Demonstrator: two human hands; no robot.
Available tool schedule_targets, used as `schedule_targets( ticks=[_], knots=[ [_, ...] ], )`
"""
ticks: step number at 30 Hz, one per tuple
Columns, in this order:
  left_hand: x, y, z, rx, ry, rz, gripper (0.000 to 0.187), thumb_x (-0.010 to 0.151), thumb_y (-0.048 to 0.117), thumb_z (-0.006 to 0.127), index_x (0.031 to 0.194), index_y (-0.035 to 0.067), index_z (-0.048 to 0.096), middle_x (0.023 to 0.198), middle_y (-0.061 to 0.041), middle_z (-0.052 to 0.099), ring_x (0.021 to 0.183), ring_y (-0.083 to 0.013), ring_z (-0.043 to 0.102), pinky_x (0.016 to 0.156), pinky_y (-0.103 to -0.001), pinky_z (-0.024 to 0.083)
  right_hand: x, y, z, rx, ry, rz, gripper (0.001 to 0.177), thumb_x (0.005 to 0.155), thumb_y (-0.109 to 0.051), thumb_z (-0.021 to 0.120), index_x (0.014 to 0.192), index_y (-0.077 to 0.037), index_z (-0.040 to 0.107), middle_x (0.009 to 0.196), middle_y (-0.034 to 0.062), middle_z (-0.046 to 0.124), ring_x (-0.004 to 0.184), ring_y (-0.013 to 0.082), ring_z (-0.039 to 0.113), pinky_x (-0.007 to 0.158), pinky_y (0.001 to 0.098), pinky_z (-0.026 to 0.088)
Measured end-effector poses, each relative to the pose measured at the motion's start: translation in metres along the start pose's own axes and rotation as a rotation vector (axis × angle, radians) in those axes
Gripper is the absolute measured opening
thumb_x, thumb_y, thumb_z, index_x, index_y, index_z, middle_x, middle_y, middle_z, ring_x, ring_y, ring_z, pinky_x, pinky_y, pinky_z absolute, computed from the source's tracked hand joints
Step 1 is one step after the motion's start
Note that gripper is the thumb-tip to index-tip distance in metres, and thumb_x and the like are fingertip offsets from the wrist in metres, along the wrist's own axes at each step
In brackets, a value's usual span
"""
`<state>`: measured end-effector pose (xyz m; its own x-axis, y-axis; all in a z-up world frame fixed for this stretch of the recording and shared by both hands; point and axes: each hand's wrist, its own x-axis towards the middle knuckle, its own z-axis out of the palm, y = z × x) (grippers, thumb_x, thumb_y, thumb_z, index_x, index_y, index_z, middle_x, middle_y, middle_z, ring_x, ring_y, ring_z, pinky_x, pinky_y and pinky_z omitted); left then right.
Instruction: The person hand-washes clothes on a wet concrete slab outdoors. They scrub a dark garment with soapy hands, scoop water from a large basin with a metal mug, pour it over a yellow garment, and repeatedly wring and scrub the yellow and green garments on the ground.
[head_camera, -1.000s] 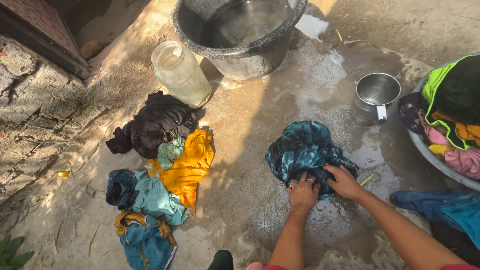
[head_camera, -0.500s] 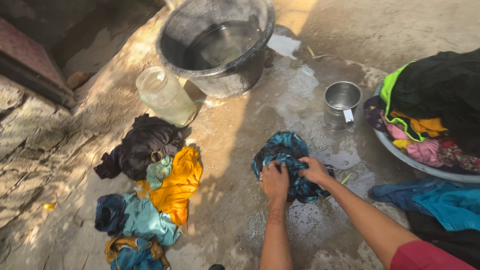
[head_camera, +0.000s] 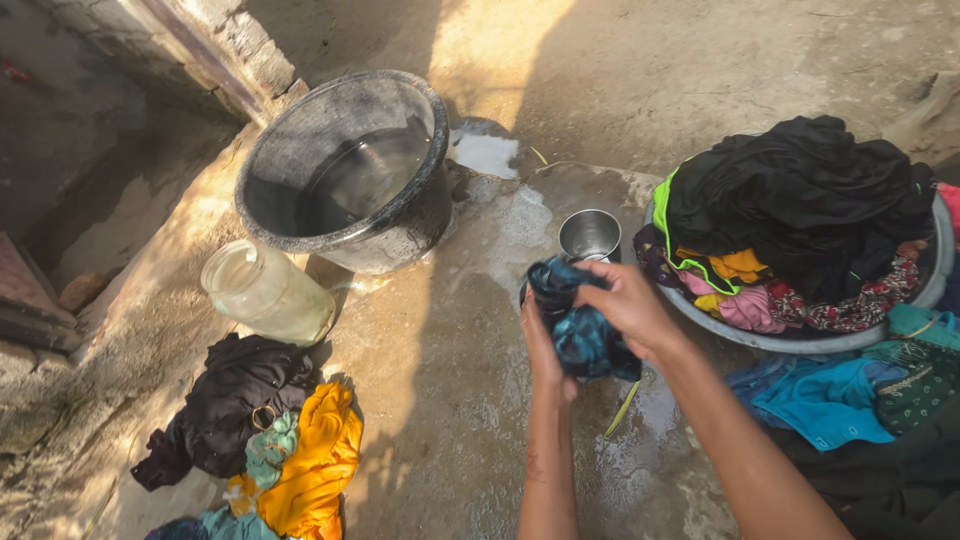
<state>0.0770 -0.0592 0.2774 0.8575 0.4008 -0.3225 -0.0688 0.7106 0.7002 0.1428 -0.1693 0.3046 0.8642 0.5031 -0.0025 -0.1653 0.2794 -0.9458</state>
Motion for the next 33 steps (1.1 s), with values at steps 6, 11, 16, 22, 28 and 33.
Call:
schedule_targets(
  ticks=[6, 11, 16, 22, 28, 33],
  knots=[
    [0.010, -0.029, 0.151, 0.203, -0.303, -0.012, 0.081, 0.095, 0.070, 0.043, 0.151, 0.011, 0.041, 0.147, -0.009, 0.054, 0.135, -0.0239, 0.055, 0.111, -0.040, 0.046, -0.016, -0.113, -0.088, -0.459, 0.429, -0.516, 0.032, 0.086, 0.005, 0.067, 0.118, 0.004, 0.072, 0.111, 0.0045, 0.068, 0.093, 0.0086, 0.063, 0.078, 0.0236, 0.050],
    [0.015, -0.080, 0.229, 0.959, -0.164, 0.390, 0.086, 0.100, 0.047, 0.047, 0.169, 0.010, 0.011, 0.161, -0.039, 0.015, 0.148, -0.0557, 0.023, 0.121, -0.053, 0.022, -0.007, -0.132, -0.178, -1.139, 0.863, -0.552, 0.047, 0.091, -0.006, 0.076, 0.137, -0.010, 0.069, 0.128, 0.0215, 0.052, 0.124, 0.0351, 0.049, 0.107, 0.0501, 0.042],
    [0.033, -0.129, 0.227, 1.544, -0.249, 0.725, 0.080, 0.094, 0.037, 0.064, 0.164, 0.032, 0.026, 0.165, -0.038, 0.009, 0.153, -0.0615, 0.000, 0.115, -0.074, 0.013, 0.036, -0.079, -0.253, -1.277, 0.876, -0.277, 0.074, 0.089, -0.033, 0.072, 0.160, -0.029, 0.052, 0.153, 0.0342, 0.028, 0.137, 0.0556, 0.020, 0.102, 0.0757, 0.011],
    [0.080, -0.198, 0.179, 1.594, -0.337, 0.637, 0.079, 0.096, 0.026, 0.058, 0.166, 0.040, 0.024, 0.169, -0.036, 0.011, 0.155, -0.0587, 0.005, 0.115, -0.076, 0.015, 0.052, 0.024, -0.280, -1.423, 0.976, -0.335, 0.059, 0.099, -0.031, 0.063, 0.156, -0.026, 0.051, 0.154, 0.0229, 0.042, 0.148, 0.0467, 0.029, 0.119, 0.0714, 0.014],
    [0.103, -0.239, 0.161, 1.885, -0.305, 0.773, 0.084, 0.095, 0.022, 0.059, 0.168, 0.040, 0.021, 0.163, -0.043, 0.012, 0.154, -0.0606, 0.006, 0.117, -0.072, 0.016, 0.042, 0.034, -0.289, -1.377, 0.971, -0.540, 0.059, 0.096, -0.027, 0.052, 0.154, -0.019, 0.051, 0.142, 0.0215, 0.042, 0.141, 0.0452, 0.035, 0.122, 0.0684, 0.019],
    [0.093, -0.238, 0.161, 1.832, -0.332, 0.805, 0.080, 0.099, 0.033, 0.060, 0.167, 0.042, 0.019, 0.163, -0.042, 0.012, 0.154, -0.0607, 0.009, 0.116, -0.073, 0.020, 0.036, 0.041, -0.300, -1.382, 0.943, -0.552, 0.054, 0.101, -0.032, 0.050, 0.153, -0.017, 0.051, 0.144, 0.0226, 0.042, 0.140, 0.0468, 0.034, 0.120, 0.0682, 0.019]
  ],
)
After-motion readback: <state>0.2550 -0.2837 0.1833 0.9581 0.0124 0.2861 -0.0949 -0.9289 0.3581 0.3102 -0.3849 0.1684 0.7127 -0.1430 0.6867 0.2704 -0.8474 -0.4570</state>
